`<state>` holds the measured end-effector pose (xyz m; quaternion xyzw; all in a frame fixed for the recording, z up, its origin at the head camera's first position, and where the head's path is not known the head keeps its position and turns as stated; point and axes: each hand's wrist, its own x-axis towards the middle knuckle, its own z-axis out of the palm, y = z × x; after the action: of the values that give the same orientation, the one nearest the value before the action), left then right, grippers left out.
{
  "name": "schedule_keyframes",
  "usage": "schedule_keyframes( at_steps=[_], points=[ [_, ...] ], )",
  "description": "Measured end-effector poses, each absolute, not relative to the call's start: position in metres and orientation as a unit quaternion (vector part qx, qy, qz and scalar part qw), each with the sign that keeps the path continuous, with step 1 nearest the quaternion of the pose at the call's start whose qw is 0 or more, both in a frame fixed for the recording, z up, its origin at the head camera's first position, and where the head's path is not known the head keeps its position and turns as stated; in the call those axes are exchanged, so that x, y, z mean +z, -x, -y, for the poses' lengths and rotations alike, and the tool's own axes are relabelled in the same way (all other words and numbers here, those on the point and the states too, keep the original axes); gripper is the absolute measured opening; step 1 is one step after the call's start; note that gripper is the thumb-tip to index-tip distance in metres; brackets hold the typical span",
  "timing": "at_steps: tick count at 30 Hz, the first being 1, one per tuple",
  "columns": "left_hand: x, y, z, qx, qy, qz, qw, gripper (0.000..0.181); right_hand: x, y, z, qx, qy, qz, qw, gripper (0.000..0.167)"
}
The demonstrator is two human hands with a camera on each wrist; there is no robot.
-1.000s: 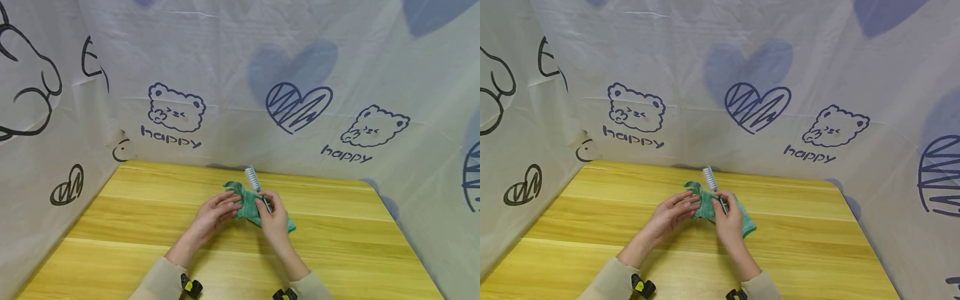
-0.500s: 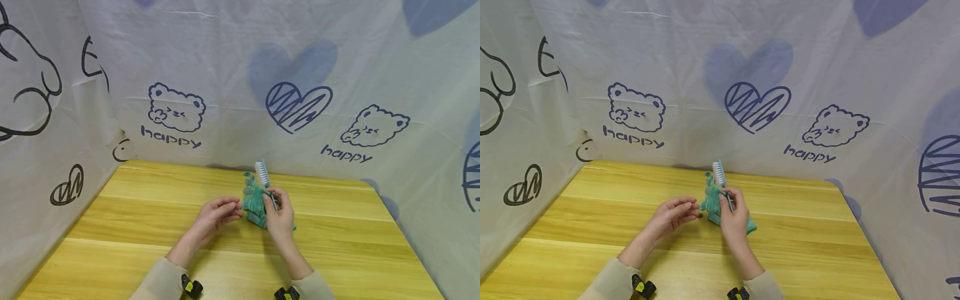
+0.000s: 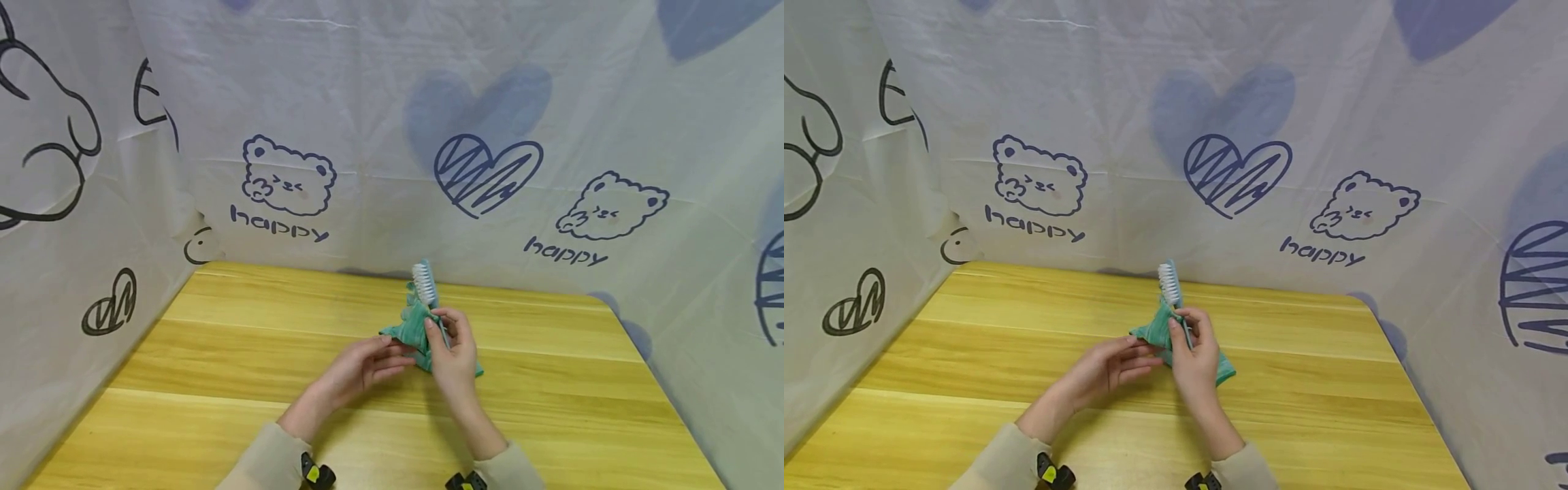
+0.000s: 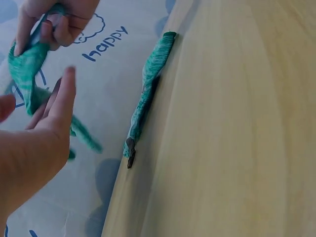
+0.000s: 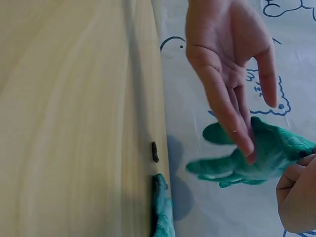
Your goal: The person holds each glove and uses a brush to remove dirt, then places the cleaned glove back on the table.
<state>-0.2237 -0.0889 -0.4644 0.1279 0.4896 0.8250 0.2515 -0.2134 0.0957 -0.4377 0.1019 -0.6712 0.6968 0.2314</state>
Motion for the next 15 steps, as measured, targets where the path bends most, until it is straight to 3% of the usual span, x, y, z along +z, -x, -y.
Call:
schedule_keyframes(
  at_steps=[10, 15],
  points=[
    [-0.460, 0.225, 0.090, 0.879, -0.049, -0.455, 0.131, 0.028, -0.448, 0.216, -0.094, 0.667, -0.064, 0.720, 0.182, 0.020],
    [-0.461, 0.227, 0.087, 0.881, -0.011, -0.467, 0.072, 0.036, -0.450, 0.216, -0.093, 0.646, -0.053, 0.745, 0.160, 0.020]
  ],
)
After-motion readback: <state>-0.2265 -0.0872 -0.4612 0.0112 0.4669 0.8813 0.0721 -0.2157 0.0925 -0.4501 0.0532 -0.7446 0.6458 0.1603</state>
